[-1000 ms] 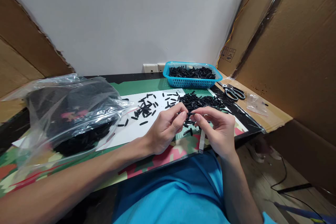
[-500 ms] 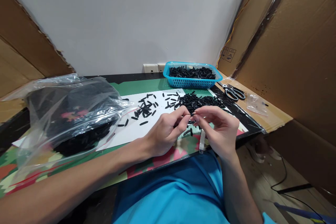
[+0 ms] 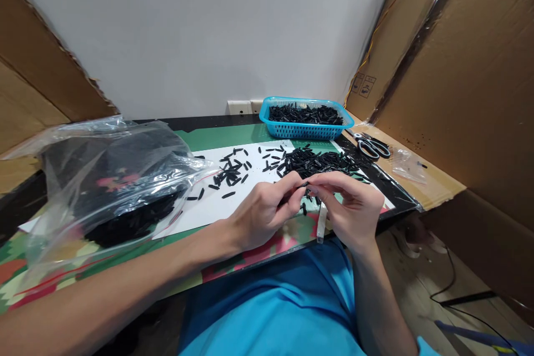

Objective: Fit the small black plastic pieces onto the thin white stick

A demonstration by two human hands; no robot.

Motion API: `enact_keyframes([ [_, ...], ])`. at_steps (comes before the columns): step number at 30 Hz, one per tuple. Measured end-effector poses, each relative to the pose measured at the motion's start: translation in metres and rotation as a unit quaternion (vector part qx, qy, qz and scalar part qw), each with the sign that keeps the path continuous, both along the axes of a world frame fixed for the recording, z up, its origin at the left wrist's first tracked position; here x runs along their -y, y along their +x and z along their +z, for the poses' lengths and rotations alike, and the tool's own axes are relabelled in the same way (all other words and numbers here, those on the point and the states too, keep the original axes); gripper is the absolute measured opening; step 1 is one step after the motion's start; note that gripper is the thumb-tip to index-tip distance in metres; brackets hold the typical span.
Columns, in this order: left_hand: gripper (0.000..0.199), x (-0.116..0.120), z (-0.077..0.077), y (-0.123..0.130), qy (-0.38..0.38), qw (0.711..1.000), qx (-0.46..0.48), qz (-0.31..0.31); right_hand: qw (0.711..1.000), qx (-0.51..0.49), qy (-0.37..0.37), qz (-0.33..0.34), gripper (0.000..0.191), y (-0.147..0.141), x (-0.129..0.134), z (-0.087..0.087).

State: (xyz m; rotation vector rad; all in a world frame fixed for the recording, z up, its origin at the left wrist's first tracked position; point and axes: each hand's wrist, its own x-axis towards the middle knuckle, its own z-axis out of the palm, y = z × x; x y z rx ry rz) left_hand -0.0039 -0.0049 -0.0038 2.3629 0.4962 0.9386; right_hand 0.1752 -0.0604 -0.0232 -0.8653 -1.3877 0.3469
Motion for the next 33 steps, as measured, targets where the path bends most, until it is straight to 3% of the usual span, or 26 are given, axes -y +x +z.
enact_keyframes([
  [7,0.016,0.003,0.002,-0.001,0.034,0.998,-0.058,-0.002,0.998,0.049,0.01,0.03,0.018,0.012,-0.001,0.002],
  [12,0.019,0.004,0.004,0.0,0.045,0.99,-0.133,-0.013,0.989,0.14,-0.02,0.05,0.015,0.026,0.001,0.003],
  [19,0.022,0.0,-0.002,0.0,0.078,0.979,-0.187,0.03,0.971,0.221,-0.071,0.066,0.015,0.032,0.002,0.005],
  [27,0.028,0.0,0.005,0.004,0.021,0.981,-0.187,0.049,0.975,0.194,-0.092,0.059,0.013,0.033,-0.002,0.001],
  [33,0.032,0.003,0.005,0.005,-0.009,0.985,-0.169,0.042,0.982,0.119,-0.107,0.096,0.008,0.031,-0.002,0.0],
])
